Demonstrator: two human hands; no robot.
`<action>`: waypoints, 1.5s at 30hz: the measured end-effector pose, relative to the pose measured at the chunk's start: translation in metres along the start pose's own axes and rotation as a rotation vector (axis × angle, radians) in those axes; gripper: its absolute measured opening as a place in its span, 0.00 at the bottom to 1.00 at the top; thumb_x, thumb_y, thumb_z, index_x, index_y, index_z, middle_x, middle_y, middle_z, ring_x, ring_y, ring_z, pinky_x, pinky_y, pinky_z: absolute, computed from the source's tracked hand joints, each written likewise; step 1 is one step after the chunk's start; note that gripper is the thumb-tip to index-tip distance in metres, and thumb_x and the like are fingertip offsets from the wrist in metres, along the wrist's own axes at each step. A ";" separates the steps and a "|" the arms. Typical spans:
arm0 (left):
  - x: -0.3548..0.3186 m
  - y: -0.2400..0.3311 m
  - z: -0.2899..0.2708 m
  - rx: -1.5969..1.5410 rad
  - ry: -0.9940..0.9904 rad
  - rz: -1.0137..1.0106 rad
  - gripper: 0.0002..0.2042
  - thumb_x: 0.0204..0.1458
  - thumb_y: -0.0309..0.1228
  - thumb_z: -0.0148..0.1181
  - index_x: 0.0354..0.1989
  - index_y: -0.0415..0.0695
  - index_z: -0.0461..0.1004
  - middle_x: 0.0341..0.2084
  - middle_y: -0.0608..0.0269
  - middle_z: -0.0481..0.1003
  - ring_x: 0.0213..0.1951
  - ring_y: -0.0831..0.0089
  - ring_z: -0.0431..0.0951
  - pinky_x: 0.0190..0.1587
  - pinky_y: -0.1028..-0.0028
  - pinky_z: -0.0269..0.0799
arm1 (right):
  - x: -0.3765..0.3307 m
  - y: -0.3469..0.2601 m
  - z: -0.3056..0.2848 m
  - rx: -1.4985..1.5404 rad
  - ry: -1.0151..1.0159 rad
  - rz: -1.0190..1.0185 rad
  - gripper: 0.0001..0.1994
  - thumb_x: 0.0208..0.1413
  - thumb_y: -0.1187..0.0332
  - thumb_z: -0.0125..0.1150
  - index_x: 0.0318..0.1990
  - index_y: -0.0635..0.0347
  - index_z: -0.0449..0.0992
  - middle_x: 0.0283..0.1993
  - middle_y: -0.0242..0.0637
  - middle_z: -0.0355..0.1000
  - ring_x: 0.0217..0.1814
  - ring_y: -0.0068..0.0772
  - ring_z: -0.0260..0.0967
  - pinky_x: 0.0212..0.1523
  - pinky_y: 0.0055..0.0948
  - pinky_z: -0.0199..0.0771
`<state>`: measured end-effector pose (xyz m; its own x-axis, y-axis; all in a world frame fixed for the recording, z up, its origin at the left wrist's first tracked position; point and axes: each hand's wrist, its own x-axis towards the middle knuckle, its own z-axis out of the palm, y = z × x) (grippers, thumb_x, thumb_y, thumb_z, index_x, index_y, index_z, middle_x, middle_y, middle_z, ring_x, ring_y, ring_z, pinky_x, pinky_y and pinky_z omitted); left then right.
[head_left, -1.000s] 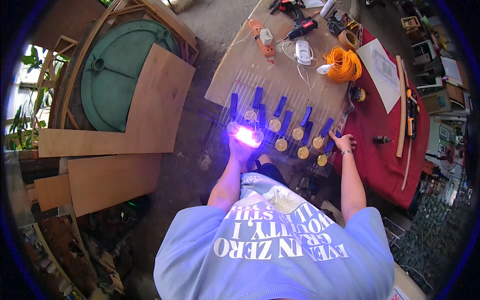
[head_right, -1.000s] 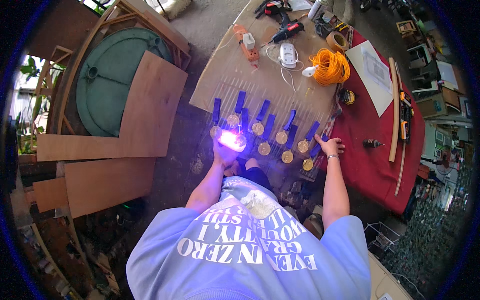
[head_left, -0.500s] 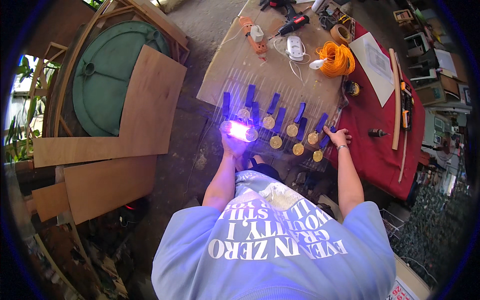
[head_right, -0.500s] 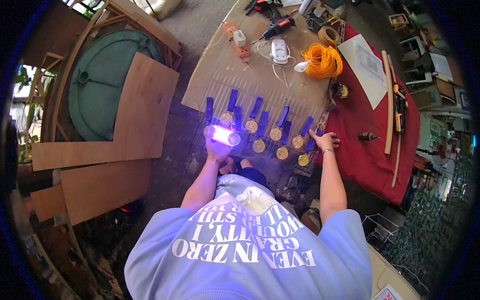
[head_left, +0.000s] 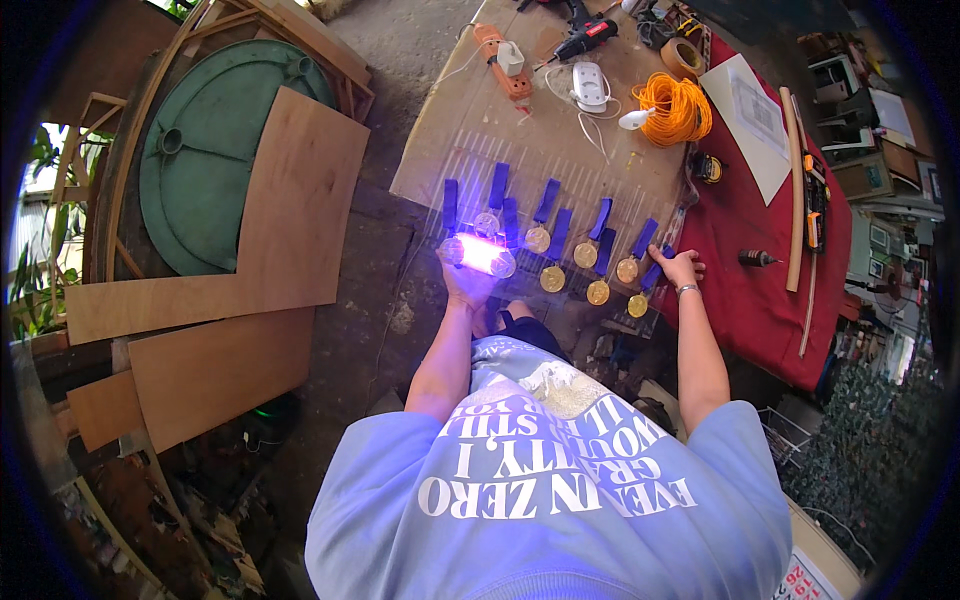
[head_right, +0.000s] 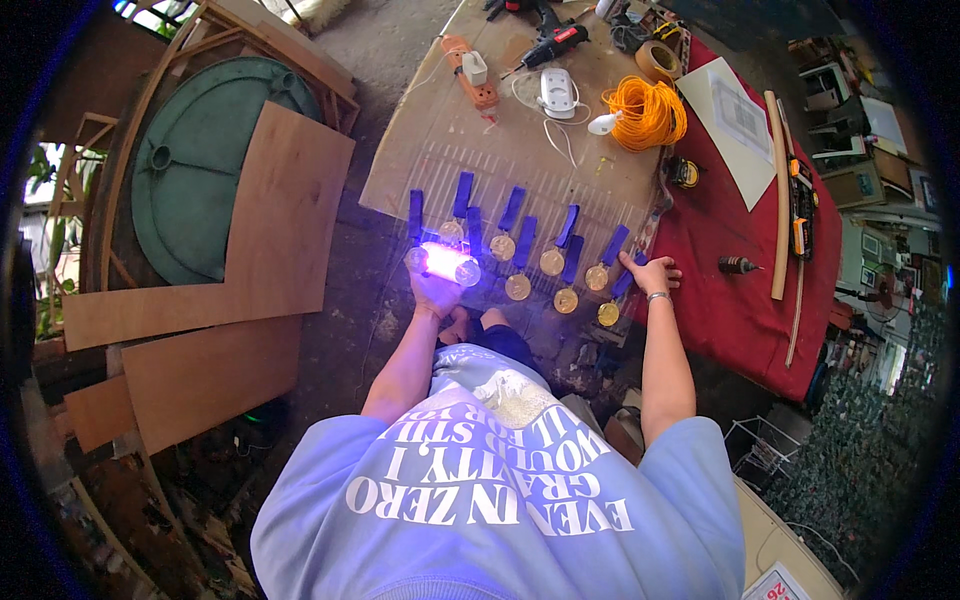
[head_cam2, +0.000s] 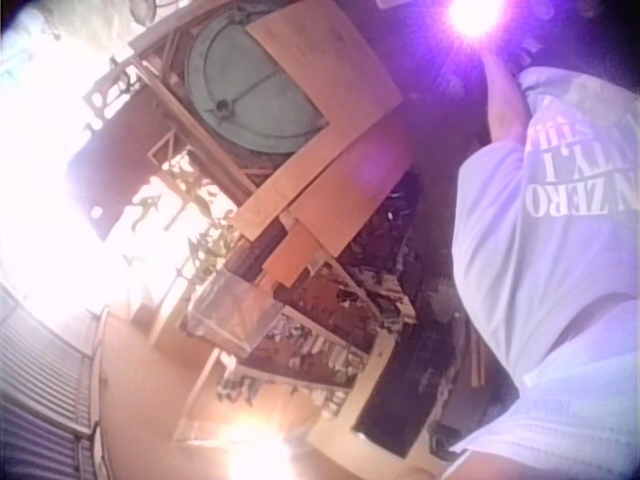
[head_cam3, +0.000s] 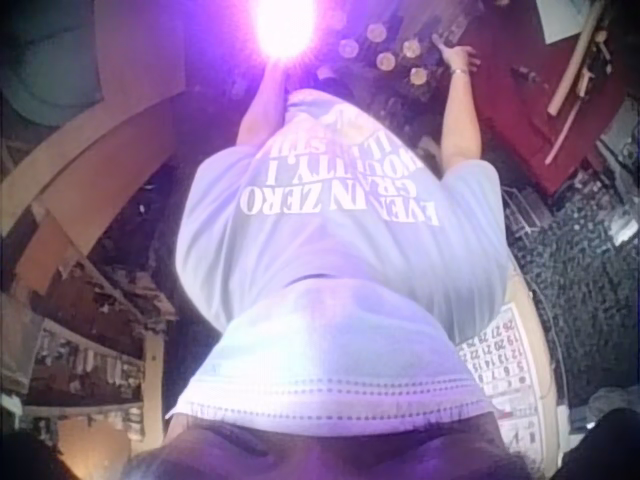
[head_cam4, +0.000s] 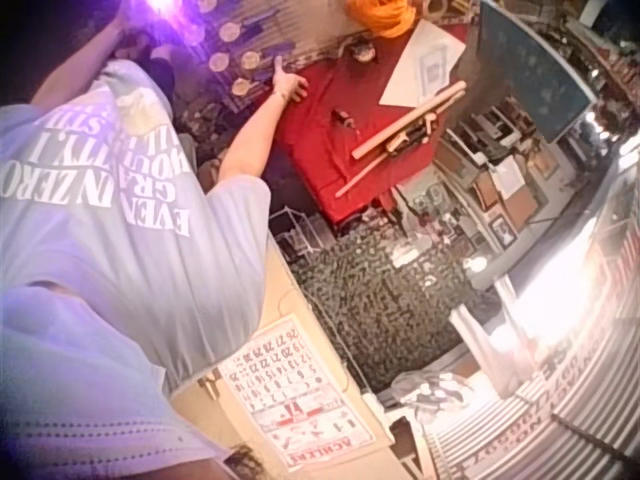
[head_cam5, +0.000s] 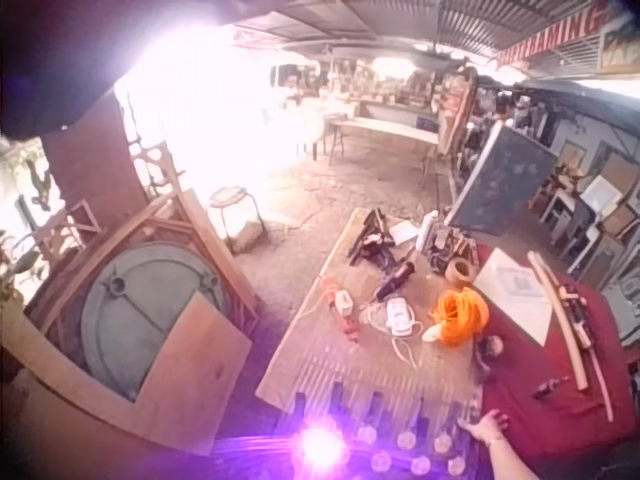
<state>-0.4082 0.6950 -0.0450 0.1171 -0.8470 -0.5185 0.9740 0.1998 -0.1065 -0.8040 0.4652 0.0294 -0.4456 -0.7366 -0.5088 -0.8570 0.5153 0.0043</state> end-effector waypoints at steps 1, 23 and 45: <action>0.003 0.001 -0.003 -0.004 -0.008 -0.002 0.21 0.54 0.53 0.53 0.46 0.50 0.75 0.44 0.62 0.76 0.50 0.59 0.74 0.58 0.51 0.67 | 0.000 0.000 0.000 0.001 0.000 0.000 0.75 0.31 0.27 0.71 0.72 0.72 0.30 0.75 0.74 0.24 0.78 0.75 0.18 0.71 0.70 0.35; -0.003 0.001 -0.011 0.056 0.028 -0.043 0.25 0.56 0.57 0.51 0.51 0.51 0.73 0.49 0.62 0.75 0.53 0.60 0.73 0.60 0.51 0.66 | -0.009 -0.004 -0.003 0.014 0.006 -0.016 0.74 0.32 0.27 0.70 0.73 0.71 0.31 0.74 0.76 0.23 0.77 0.79 0.21 0.71 0.69 0.37; -0.013 0.001 0.011 -0.011 -0.026 -0.057 0.24 0.57 0.54 0.49 0.50 0.49 0.73 0.48 0.60 0.75 0.53 0.57 0.74 0.60 0.50 0.66 | -0.005 0.001 0.004 0.019 0.041 -0.020 0.75 0.31 0.25 0.69 0.73 0.71 0.31 0.74 0.76 0.25 0.77 0.78 0.22 0.72 0.68 0.36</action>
<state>-0.4066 0.7011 -0.0292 0.0668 -0.8695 -0.4893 0.9770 0.1565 -0.1446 -0.8017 0.4714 0.0287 -0.4388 -0.7640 -0.4730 -0.8610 0.5082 -0.0220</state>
